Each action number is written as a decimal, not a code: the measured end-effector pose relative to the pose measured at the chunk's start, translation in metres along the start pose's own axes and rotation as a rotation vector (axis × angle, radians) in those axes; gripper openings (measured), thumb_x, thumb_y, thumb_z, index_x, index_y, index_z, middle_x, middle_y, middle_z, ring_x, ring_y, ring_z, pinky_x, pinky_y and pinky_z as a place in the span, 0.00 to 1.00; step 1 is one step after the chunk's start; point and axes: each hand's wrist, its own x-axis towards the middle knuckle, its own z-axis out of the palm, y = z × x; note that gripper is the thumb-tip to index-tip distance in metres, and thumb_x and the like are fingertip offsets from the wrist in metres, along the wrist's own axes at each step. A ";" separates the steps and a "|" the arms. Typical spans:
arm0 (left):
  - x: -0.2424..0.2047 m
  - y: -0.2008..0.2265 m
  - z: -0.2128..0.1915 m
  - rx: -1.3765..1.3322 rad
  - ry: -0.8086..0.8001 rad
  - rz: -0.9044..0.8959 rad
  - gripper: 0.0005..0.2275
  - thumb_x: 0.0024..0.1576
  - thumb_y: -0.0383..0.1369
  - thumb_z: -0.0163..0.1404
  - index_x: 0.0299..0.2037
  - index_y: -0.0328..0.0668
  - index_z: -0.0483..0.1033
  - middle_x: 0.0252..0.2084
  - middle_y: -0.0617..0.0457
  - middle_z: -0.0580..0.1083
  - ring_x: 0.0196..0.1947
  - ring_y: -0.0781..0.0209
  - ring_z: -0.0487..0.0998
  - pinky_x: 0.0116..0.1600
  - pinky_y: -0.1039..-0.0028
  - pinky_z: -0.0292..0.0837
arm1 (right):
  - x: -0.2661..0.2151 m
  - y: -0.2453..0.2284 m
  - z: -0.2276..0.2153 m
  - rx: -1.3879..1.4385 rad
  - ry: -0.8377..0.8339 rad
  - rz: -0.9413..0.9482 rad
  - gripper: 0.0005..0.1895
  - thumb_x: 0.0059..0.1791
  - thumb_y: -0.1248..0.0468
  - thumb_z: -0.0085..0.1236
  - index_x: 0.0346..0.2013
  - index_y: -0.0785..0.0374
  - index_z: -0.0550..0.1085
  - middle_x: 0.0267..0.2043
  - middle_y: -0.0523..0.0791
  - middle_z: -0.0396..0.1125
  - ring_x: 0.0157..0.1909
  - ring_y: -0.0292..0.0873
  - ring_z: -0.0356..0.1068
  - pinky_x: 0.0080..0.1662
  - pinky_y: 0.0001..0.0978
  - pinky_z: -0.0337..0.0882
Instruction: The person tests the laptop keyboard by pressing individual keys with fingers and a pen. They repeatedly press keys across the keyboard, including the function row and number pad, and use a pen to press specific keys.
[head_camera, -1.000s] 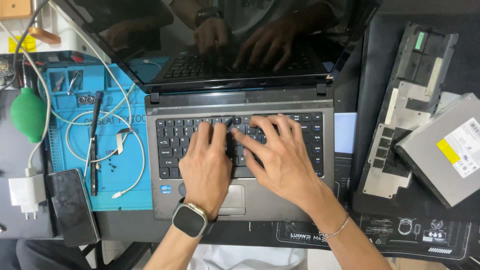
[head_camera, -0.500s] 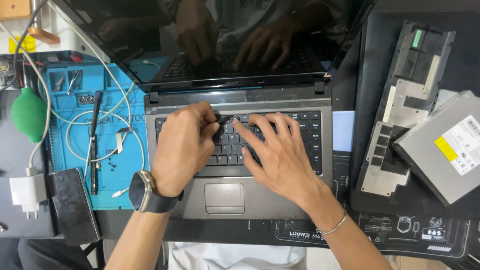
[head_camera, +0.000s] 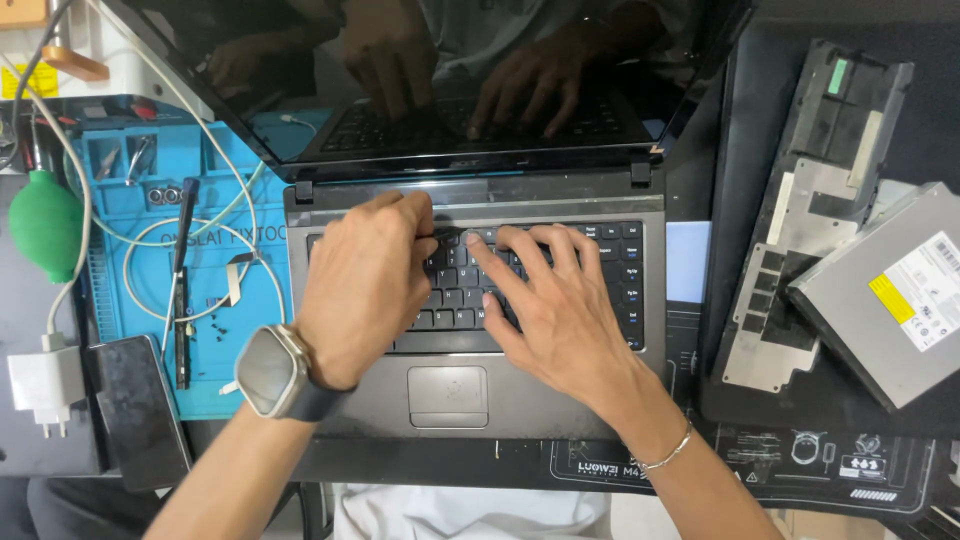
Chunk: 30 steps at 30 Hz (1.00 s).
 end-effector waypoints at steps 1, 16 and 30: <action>-0.004 0.000 0.003 0.005 0.002 0.003 0.04 0.52 0.22 0.54 0.32 0.33 0.71 0.34 0.40 0.75 0.35 0.33 0.77 0.37 0.49 0.70 | 0.001 0.000 0.001 0.000 0.006 -0.001 0.27 0.47 0.62 0.61 0.61 0.63 0.72 0.55 0.48 0.65 0.57 0.52 0.62 0.60 0.50 0.59; -0.035 0.012 0.054 -0.086 0.273 -0.203 0.04 0.58 0.22 0.51 0.37 0.36 0.67 0.39 0.42 0.73 0.31 0.36 0.76 0.32 0.52 0.70 | 0.001 0.000 0.000 -0.005 0.010 -0.002 0.28 0.46 0.63 0.62 0.61 0.64 0.72 0.53 0.49 0.65 0.56 0.52 0.63 0.61 0.51 0.59; -0.036 0.012 0.063 -0.100 0.294 -0.253 0.04 0.60 0.26 0.52 0.38 0.39 0.68 0.38 0.46 0.73 0.35 0.38 0.77 0.38 0.53 0.71 | -0.001 0.000 0.001 -0.026 0.022 -0.031 0.28 0.48 0.63 0.61 0.62 0.64 0.71 0.55 0.50 0.64 0.57 0.54 0.62 0.62 0.53 0.59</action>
